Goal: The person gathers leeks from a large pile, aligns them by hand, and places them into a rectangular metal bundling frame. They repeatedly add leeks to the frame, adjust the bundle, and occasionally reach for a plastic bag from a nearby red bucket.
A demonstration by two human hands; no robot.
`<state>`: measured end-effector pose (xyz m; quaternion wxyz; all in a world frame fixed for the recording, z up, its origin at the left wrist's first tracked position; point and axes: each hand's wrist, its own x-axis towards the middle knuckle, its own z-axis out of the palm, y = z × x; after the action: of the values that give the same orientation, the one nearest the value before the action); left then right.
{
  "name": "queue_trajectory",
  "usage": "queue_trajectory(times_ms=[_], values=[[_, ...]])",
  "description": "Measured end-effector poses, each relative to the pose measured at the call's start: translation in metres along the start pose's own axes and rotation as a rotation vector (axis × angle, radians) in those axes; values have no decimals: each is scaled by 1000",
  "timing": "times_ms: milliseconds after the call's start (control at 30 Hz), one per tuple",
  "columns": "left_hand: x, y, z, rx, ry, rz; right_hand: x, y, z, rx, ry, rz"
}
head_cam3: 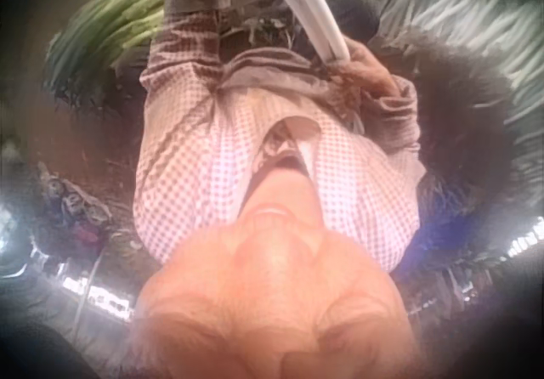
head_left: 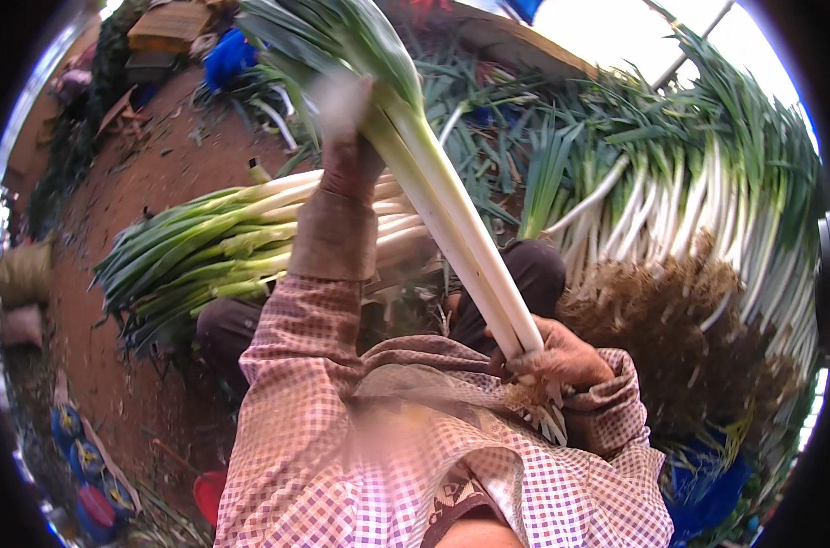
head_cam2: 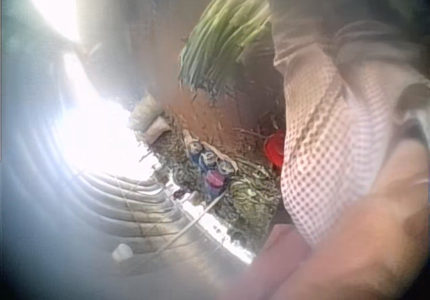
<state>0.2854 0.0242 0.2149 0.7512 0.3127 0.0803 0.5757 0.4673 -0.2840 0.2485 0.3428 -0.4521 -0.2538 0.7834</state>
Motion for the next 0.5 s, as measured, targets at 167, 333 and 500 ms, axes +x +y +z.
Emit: queue_trajectory(times_ms=[167,333,500], values=[[-28,157,-27,226,299,342,125,-63,-5,-663,-85,-342],[-66,190,-112,241,675,553,262,-91,16,-1521,444,-762],[-66,125,-217,32,983,486,390,-53,20,-1420,670,-705]])
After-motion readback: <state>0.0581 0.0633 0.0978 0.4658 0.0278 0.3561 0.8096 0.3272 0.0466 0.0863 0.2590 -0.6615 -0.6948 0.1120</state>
